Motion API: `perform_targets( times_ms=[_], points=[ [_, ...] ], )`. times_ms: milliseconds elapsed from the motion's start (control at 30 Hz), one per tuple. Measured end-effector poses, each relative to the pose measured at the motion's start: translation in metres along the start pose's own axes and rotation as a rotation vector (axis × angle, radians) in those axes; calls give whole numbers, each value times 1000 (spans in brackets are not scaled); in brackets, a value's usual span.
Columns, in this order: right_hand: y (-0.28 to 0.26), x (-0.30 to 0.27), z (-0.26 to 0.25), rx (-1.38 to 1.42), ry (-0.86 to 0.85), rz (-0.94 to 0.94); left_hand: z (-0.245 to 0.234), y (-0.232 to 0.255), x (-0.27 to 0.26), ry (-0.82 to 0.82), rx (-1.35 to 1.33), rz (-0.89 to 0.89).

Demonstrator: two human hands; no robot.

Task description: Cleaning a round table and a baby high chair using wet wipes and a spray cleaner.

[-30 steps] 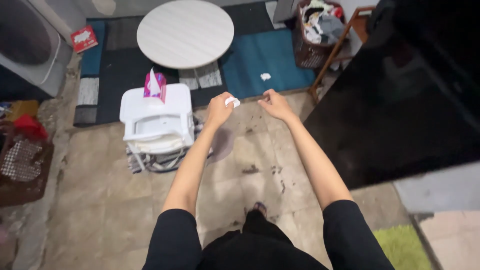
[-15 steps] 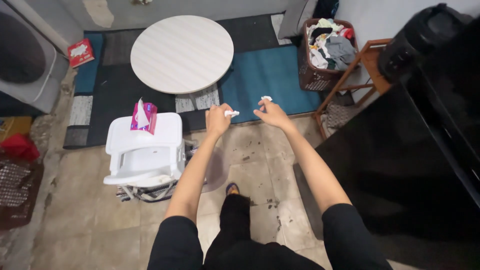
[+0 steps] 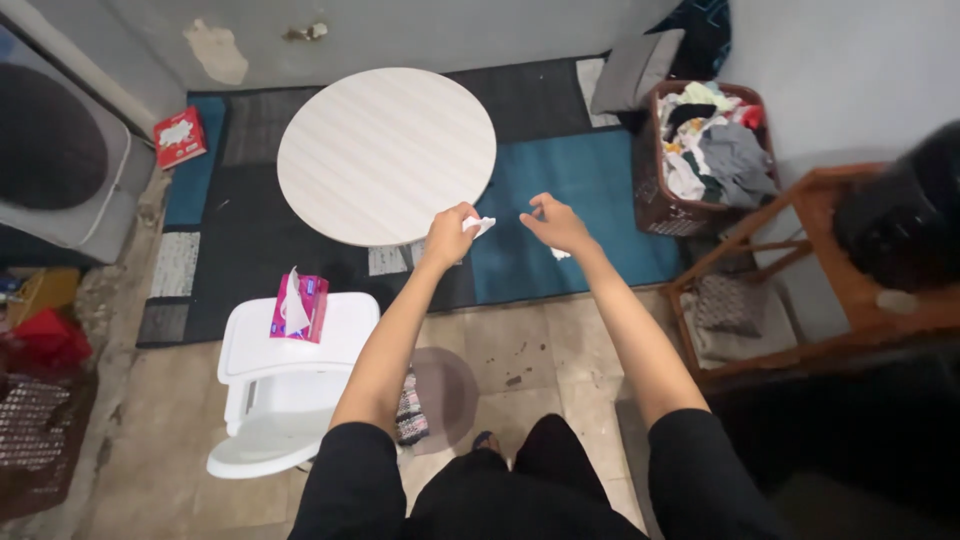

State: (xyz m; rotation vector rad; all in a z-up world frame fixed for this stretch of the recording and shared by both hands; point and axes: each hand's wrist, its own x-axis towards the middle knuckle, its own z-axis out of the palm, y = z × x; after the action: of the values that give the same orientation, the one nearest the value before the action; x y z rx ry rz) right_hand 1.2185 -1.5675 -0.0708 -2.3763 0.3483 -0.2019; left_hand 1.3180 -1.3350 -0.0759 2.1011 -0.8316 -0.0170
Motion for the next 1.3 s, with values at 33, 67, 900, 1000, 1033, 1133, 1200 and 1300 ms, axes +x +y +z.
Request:
perform_targets(
  times_ms=[33, 67, 900, 1000, 1033, 1133, 1200, 1300],
  points=[
    [4, 15, 5, 2, -8, -3, 0, -9, 11, 3, 3, -8],
    [9, 32, 11, 21, -26, 4, 0, -17, 20, -6, 29, -65],
    [44, 408, 164, -36, -500, -224, 17, -234, 165, 514, 150, -428],
    [61, 418, 198, -51, -530, -204, 23, -260, 169, 461, 32, -567],
    [72, 419, 213, -52, -536, -199, 28, -267, 169, 458, 30, -572],
    [101, 428, 260, -23, -548, -210, 42, -299, 172, 438, -10, -668],
    [123, 430, 295, -34, -570, -188, 58, -327, 167, 415, 61, -602],
    [149, 440, 347, -19, -585, -176, 73, -354, 159, 403, 34, -611]
  ],
)
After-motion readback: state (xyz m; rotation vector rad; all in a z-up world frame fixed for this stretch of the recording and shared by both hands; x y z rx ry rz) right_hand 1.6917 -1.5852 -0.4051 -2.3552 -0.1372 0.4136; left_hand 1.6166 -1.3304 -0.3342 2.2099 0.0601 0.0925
